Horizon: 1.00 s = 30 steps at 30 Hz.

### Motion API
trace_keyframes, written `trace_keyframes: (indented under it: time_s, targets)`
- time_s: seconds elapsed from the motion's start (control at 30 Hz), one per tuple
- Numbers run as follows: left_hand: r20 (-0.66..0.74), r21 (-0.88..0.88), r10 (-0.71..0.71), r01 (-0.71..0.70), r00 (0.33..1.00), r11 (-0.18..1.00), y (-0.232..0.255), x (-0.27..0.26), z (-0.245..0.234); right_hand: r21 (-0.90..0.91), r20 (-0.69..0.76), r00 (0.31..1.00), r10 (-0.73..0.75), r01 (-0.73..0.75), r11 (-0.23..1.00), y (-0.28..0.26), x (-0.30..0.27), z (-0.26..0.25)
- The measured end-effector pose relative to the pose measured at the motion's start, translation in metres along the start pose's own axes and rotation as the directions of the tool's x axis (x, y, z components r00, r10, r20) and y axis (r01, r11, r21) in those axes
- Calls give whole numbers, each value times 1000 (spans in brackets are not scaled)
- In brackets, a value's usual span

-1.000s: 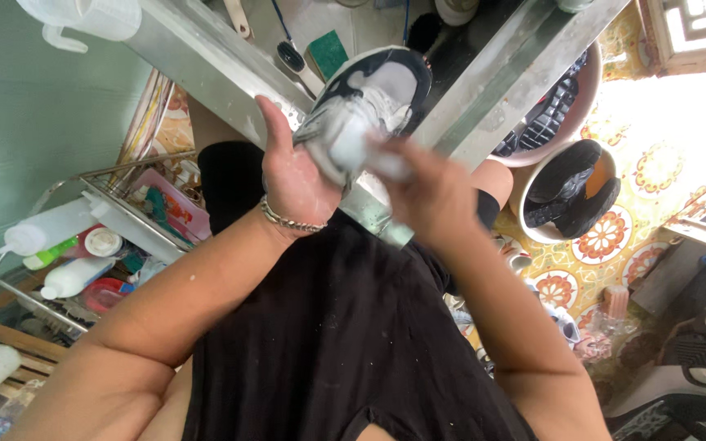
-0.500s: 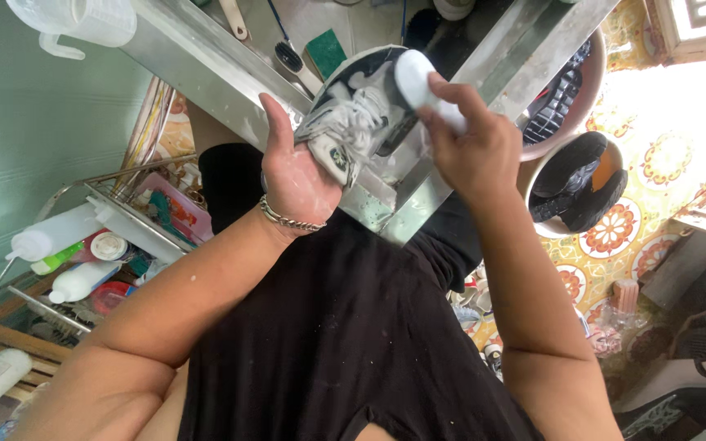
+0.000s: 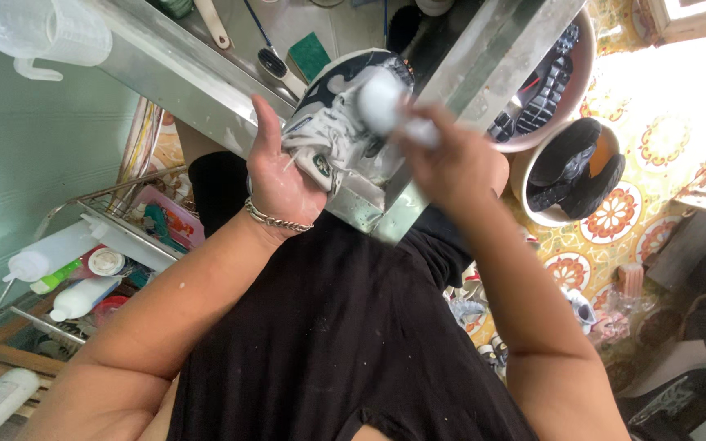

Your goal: The person cleans a pair of sneakers by scrubbing the white midsoles and upper surfaces with a brush and cleaning solution, then laces them.

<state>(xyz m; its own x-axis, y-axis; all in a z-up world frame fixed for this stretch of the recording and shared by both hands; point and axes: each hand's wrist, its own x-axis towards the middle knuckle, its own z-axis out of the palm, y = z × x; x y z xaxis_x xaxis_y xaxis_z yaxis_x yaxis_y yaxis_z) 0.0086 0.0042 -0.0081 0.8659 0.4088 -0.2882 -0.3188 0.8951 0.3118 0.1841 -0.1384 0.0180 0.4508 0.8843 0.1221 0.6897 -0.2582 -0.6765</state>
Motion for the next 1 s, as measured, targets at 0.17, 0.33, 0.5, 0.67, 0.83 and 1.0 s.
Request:
trace_keyframes:
  time_s: [0.17, 0.33, 0.5, 0.67, 0.83, 1.0]
  targets:
    - [14, -6, -21, 21, 1000, 1000, 1, 5, 12, 75, -5, 1000, 30, -30, 997, -5, -3, 7]
    - [6, 101, 13, -14, 1000, 995, -13, 5, 1, -134, -99, 994, 47, -60, 989, 13, 11, -10]
    - [48, 102, -24, 19, 999, 995, -23, -1, -10, -67, -40, 998, 48, -51, 996, -5, -17, 6]
    - [14, 245, -108, 101, 994, 964, -30, -2, -8, -163, -140, 975, 172, -194, 967, 20, 0, -12]
    - [34, 282, -186, 169, 982, 944, -39, -13, -25, -92, -133, 981, 140, -153, 984, -2, -22, -7]
    - [8, 370, -240, 220, 971, 903, -50, -11, -26, -23, -173, 974, 147, -154, 988, 4, -21, -13]
